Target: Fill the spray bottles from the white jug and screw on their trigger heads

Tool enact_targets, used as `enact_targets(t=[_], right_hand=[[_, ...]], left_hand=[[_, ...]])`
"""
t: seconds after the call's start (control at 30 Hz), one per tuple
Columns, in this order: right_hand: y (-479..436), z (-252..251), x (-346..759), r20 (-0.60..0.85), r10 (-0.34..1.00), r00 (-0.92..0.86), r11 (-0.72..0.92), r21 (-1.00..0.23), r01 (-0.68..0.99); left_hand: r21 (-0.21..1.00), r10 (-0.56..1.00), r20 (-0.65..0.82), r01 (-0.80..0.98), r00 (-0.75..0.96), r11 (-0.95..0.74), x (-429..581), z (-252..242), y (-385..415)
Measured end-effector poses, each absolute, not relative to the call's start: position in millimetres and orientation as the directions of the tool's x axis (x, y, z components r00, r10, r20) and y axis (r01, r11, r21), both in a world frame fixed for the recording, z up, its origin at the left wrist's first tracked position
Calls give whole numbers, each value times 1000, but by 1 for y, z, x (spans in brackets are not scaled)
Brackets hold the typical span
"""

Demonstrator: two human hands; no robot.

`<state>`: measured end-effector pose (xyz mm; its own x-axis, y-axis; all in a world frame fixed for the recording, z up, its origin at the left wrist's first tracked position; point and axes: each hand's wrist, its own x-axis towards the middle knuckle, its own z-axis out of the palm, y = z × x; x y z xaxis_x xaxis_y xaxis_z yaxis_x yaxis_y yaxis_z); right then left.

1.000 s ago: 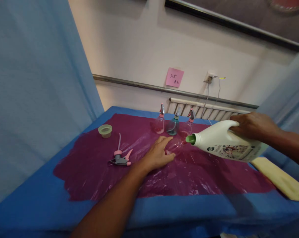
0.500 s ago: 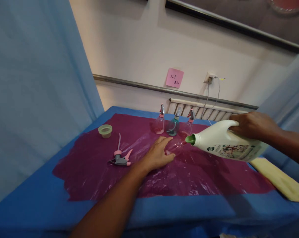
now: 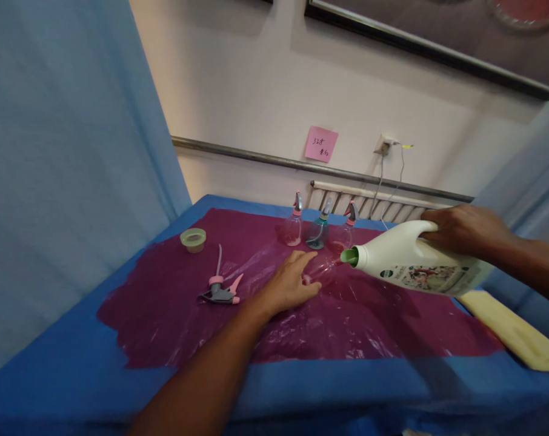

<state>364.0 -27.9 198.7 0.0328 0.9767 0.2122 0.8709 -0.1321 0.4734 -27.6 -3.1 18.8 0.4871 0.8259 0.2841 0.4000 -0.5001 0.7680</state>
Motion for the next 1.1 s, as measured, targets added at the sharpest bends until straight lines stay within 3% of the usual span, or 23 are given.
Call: enact_targets(t=[1.1], right_hand=[[-33,206,353,171,983,67,-142,479,866]], left_hand=[[749,822,300,414,484,-517,-27,17,-1]])
